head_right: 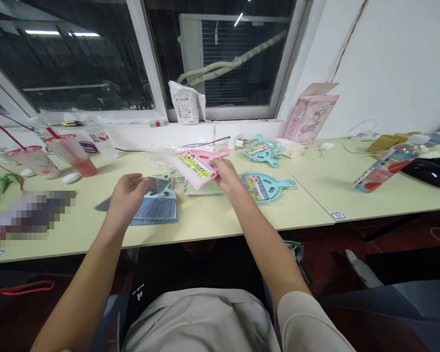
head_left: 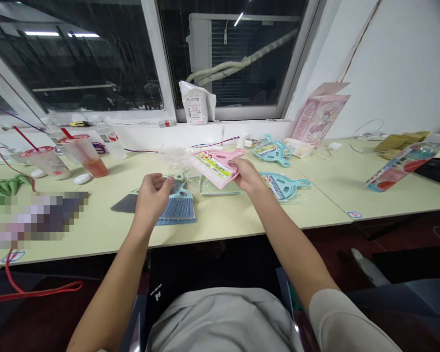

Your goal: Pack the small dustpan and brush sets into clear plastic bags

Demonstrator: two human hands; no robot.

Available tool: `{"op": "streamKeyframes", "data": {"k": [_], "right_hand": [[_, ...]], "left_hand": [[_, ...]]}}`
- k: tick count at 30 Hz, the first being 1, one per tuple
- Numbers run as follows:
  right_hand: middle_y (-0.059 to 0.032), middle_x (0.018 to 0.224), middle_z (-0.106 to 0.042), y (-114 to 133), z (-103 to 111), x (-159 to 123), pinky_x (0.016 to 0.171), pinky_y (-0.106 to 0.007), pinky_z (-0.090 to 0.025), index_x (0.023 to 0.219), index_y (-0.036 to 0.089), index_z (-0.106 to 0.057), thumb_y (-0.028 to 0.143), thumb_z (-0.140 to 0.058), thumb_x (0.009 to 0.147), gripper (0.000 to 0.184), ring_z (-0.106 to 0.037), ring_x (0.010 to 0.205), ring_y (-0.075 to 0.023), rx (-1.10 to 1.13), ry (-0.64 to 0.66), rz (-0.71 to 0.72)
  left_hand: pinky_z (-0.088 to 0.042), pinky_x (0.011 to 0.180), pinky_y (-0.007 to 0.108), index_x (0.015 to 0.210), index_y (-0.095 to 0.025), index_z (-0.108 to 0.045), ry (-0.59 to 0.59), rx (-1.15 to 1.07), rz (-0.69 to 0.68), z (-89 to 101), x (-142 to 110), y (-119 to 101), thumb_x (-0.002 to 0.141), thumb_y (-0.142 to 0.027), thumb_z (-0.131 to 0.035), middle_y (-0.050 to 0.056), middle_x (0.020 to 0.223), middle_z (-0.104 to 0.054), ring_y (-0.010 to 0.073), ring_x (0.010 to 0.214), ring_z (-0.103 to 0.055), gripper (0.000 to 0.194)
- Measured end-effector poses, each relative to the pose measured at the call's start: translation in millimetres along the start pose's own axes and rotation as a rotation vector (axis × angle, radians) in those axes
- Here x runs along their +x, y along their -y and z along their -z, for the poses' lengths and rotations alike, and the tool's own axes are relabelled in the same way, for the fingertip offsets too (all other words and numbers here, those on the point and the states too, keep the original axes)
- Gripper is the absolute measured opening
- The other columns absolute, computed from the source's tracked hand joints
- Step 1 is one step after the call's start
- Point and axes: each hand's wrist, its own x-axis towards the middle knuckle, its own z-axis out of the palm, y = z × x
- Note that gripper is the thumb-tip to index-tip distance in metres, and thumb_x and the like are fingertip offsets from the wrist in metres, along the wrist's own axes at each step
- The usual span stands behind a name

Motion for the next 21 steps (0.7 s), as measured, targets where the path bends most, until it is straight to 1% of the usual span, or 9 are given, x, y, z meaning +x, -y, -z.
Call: {"op": "streamKeyframes", "data": {"k": [3, 5, 8, 11, 15, 17, 18, 20, 21], "right_hand": [[-0.0002, 0.071, -0.069, -17, -38, -13, 0.067, -0.027, -0.060, 0.085, 0.018, -0.062, 0.006, -0.060, 0.076, 0.015, -0.071, 0.069, -0.0169, 0.019, 0.074, -0.019], [-0.0014, 0.075, -0.073, -25, -57, -21, 0.065, -0.025, -0.059, 0.090, 0.017, -0.064, 0.003, -0.059, 0.077, 0.020, -0.071, 0.070, -0.0162, 0.028, 0.104, -0.021], [-0.0022, 0.082, -0.077, -33, -70, -29, 0.066, -0.026, -0.060, 0.096, 0.017, -0.065, 0.002, -0.063, 0.079, 0.024, -0.073, 0.073, -0.0168, 0.016, 0.121, -0.054], [-0.0032, 0.090, -0.080, -37, -71, -35, 0.067, -0.026, -0.062, 0.101, 0.018, -0.065, 0.003, -0.067, 0.083, 0.024, -0.075, 0.077, -0.0173, -0.027, 0.135, -0.088], [-0.0039, 0.094, -0.079, -37, -68, -41, 0.072, -0.028, -0.063, 0.104, 0.019, -0.065, 0.009, -0.068, 0.091, 0.016, -0.075, 0.081, -0.0167, -0.056, 0.204, -0.093], [-0.0048, 0.092, -0.078, -33, -66, -40, 0.074, -0.031, -0.064, 0.104, 0.019, -0.064, 0.021, -0.072, 0.095, 0.012, -0.074, 0.080, -0.0172, -0.098, 0.257, -0.097], [-0.0052, 0.090, -0.077, -30, -63, -38, 0.073, -0.032, -0.064, 0.104, 0.019, -0.063, 0.029, -0.072, 0.097, 0.015, -0.073, 0.077, -0.0176, -0.138, 0.270, -0.093], [-0.0052, 0.084, -0.073, -21, -53, -29, 0.070, -0.032, -0.062, 0.101, 0.019, -0.063, 0.045, -0.067, 0.099, 0.026, -0.071, 0.071, -0.0176, -0.271, 0.218, -0.043], [-0.0047, 0.082, -0.072, -16, -46, -22, 0.068, -0.031, -0.060, 0.099, 0.020, -0.062, 0.048, -0.064, 0.100, 0.028, -0.070, 0.069, -0.0174, -0.370, 0.151, 0.002]], "left_hand": [[-0.062, 0.089, 0.047, 0.108, -0.009, -0.064, 0.326, -0.424, 0.262, -6.3, 5, -14, 0.092, -0.032, -0.068, 0.021, 0.105, -0.072, 0.0326, 0.098, -0.076, 0.027], [-0.064, 0.087, 0.048, 0.113, -0.006, -0.065, 0.405, -0.573, 0.356, -9.7, 11, -18, 0.095, -0.024, -0.062, 0.021, 0.103, -0.074, 0.0317, 0.095, -0.077, 0.026], [-0.067, 0.084, 0.046, 0.122, -0.002, -0.064, 0.348, -0.632, 0.379, -10.4, 19, -13, 0.095, -0.013, -0.053, 0.021, 0.103, -0.075, 0.0308, 0.095, -0.078, 0.031], [-0.068, 0.082, 0.044, 0.124, 0.002, -0.064, 0.317, -0.633, 0.388, -7.9, 25, -1, 0.094, -0.008, -0.050, 0.025, 0.104, -0.076, 0.0310, 0.095, -0.079, 0.034], [-0.068, 0.076, 0.038, 0.120, 0.003, -0.066, 0.276, -0.647, 0.372, -4.6, 27, 10, 0.093, -0.006, -0.052, 0.025, 0.103, -0.077, 0.0300, 0.093, -0.079, 0.032], [-0.068, 0.073, 0.037, 0.116, 0.003, -0.067, 0.254, -0.642, 0.350, -1.8, 28, 12, 0.092, -0.006, -0.052, 0.025, 0.101, -0.077, 0.0296, 0.090, -0.079, 0.029], [-0.068, 0.073, 0.037, 0.114, 0.004, -0.067, 0.238, -0.637, 0.340, 0.7, 30, 13, 0.091, -0.005, -0.052, 0.025, 0.100, -0.077, 0.0294, 0.089, -0.079, 0.028], [-0.068, 0.072, 0.036, 0.111, 0.004, -0.068, 0.198, -0.625, 0.324, 8.6, 34, 15, 0.090, -0.005, -0.053, 0.024, 0.098, -0.077, 0.0290, 0.088, -0.079, 0.027], [-0.068, 0.072, 0.036, 0.111, 0.003, -0.068, 0.181, -0.619, 0.317, 14.0, 37, 16, 0.089, -0.005, -0.054, 0.023, 0.097, -0.077, 0.0288, 0.088, -0.079, 0.027]]}}
